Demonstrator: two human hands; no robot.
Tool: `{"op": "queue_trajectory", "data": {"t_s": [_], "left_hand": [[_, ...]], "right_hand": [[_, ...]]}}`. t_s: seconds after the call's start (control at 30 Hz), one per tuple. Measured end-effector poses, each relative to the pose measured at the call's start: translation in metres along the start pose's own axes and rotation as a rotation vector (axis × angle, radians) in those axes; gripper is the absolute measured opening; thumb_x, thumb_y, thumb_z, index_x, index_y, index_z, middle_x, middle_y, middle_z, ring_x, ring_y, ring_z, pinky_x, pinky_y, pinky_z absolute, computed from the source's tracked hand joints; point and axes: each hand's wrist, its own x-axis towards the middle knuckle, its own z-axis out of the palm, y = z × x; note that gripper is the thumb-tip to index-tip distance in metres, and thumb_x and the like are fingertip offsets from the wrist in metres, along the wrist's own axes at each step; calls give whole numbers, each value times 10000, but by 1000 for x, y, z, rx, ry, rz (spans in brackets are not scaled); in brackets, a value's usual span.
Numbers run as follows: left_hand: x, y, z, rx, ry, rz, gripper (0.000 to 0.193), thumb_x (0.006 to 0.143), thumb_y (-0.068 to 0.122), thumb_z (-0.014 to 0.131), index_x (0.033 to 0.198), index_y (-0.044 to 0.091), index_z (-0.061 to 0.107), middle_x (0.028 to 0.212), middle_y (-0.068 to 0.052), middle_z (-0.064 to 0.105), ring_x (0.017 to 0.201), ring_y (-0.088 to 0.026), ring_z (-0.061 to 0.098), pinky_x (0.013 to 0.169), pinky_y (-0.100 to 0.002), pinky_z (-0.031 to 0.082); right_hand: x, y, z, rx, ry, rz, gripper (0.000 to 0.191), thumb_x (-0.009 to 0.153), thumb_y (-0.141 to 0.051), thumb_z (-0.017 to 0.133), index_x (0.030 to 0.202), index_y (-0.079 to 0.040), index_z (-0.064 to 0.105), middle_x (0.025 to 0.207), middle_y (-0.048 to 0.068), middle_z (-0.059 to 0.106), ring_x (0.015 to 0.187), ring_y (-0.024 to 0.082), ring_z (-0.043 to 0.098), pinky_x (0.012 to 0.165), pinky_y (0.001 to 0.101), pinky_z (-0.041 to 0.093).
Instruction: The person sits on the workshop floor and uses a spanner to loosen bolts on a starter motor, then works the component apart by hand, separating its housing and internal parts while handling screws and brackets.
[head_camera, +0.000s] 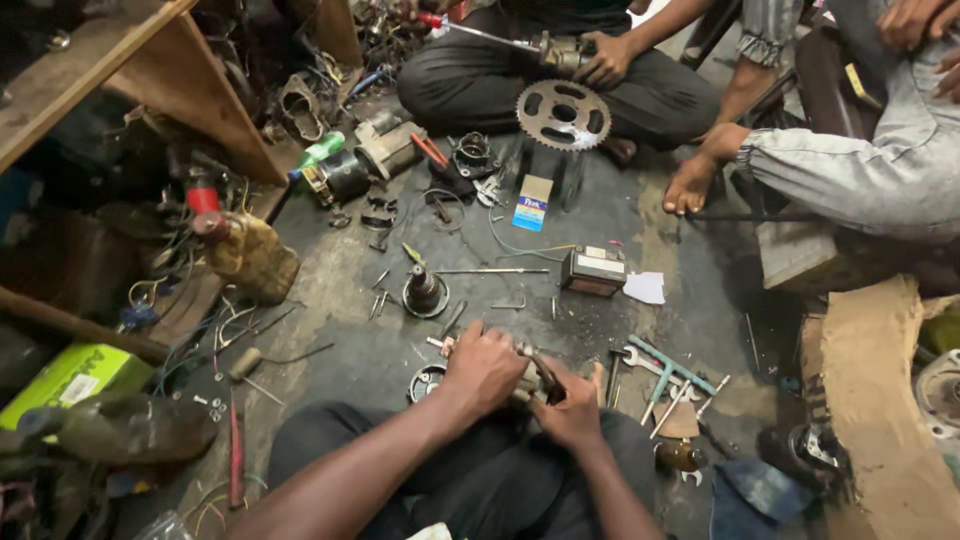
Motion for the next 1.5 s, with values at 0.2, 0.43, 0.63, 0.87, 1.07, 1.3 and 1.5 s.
{"op": "queue_trajectory", "data": {"t_s": [0.2,0.43,0.63,0.87,1.07,1.3,1.5], "left_hand": [[-4,7,0,24,193,-42,162,813,209,654,940,133,721,902,-88,730,914,-261,703,828,-447,474],[2,-4,-15,-83,110,-55,197,772,230,740,921,125,665,913,-105,723,930,-299,696,835,-458,470],[5,-6,-20,-100,26,-74,350,655,272,803,934,134,643,933,-107,715,943,-303,685,824,-465,458],[6,-4,-20,-123,16,-107,272,737,262,791,929,140,642,932,-108,713,946,-308,686,846,-466,457],[6,-5,-24,-129,-24,-114,322,693,252,808,945,146,638,958,-106,715,962,-313,684,857,-470,457],[6,-2,-14,-106,-9,-128,233,722,220,722,927,137,647,942,-116,722,942,-318,692,869,-485,453],[5,-3,-14,-84,28,-122,108,825,179,676,926,145,655,943,-113,728,933,-311,700,852,-471,455]], "right_hand": [[3,-17,-18,-3,-27,0,738,654,-181,846,1358,-154,622,1135,71,776,1056,271,744,1200,624,140],[-19,-12,-59,690,125,477,760,869,-20,617,1538,-202,304,1148,185,729,612,203,701,534,323,537],[-43,-1,-121,1195,17,689,477,917,-93,534,1352,101,510,1059,311,735,722,306,766,630,402,612],[-45,-10,-109,1279,33,321,257,896,-56,592,1121,68,605,930,232,731,820,284,755,768,398,622],[0,-10,-66,865,380,396,362,1078,-276,508,840,-17,594,738,59,615,628,176,667,547,277,489],[24,-64,-67,258,171,177,513,1048,-386,497,711,-35,660,601,54,668,575,140,658,559,305,507],[26,-77,-70,300,179,44,546,1083,-409,474,726,-29,633,647,55,680,591,132,628,567,305,487]]}}
